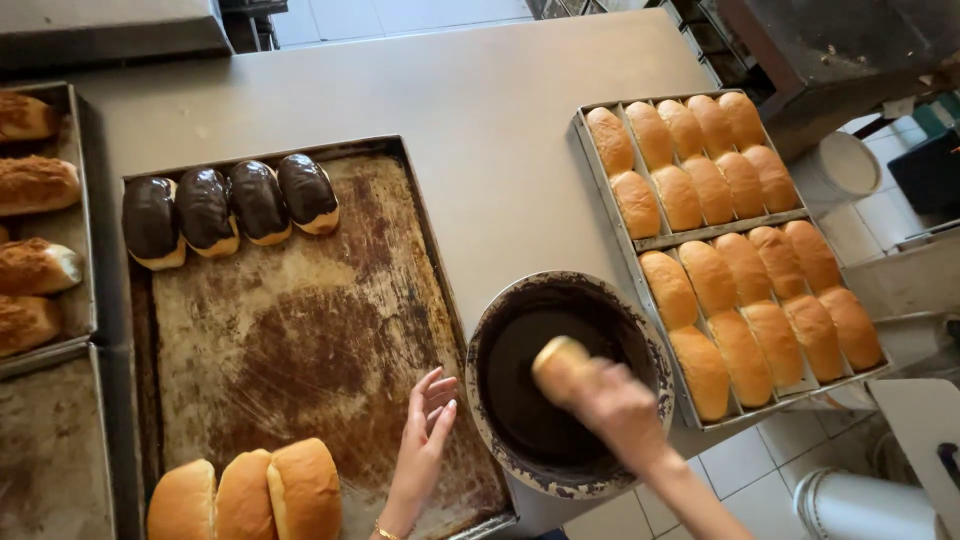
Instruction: Glazing pieces of bread by dipping them into a bowl of chocolate.
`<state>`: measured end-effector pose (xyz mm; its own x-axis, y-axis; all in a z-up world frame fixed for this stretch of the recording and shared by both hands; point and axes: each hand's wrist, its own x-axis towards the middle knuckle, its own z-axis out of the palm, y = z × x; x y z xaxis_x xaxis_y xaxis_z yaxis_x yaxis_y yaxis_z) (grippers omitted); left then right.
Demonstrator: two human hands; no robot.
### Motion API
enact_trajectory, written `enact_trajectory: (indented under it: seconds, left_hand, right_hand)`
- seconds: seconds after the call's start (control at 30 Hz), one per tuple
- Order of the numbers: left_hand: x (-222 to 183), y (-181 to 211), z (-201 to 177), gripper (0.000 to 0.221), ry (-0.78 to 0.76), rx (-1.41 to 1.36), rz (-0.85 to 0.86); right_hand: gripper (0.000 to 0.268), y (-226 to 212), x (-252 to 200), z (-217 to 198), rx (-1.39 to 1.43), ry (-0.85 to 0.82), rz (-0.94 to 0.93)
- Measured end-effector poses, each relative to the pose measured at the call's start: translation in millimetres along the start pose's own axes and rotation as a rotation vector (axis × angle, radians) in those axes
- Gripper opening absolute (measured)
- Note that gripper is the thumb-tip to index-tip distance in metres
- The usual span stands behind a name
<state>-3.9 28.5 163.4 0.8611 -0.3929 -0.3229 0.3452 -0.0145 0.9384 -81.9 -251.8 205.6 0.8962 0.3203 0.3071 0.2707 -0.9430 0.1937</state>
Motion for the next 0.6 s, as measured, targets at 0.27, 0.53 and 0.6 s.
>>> enact_trajectory:
  seconds: [0.27,0.53,0.6]
  left_hand:
    - [0,7,-2,0.055,0.009,-0.023,0.051]
    - [10,12,-15,0.049,0.054,-0.044,0.089]
    - [16,16,-12,0.046,0.059,-0.075,0.118]
  right_hand:
    - [0.076,23,7,35,-0.09,0.016,0.261]
    - [0.065,37,-2,21,1.499,-0.358,1.187]
    - [0.065,52,-21,33,1.722,-0.338,1.44]
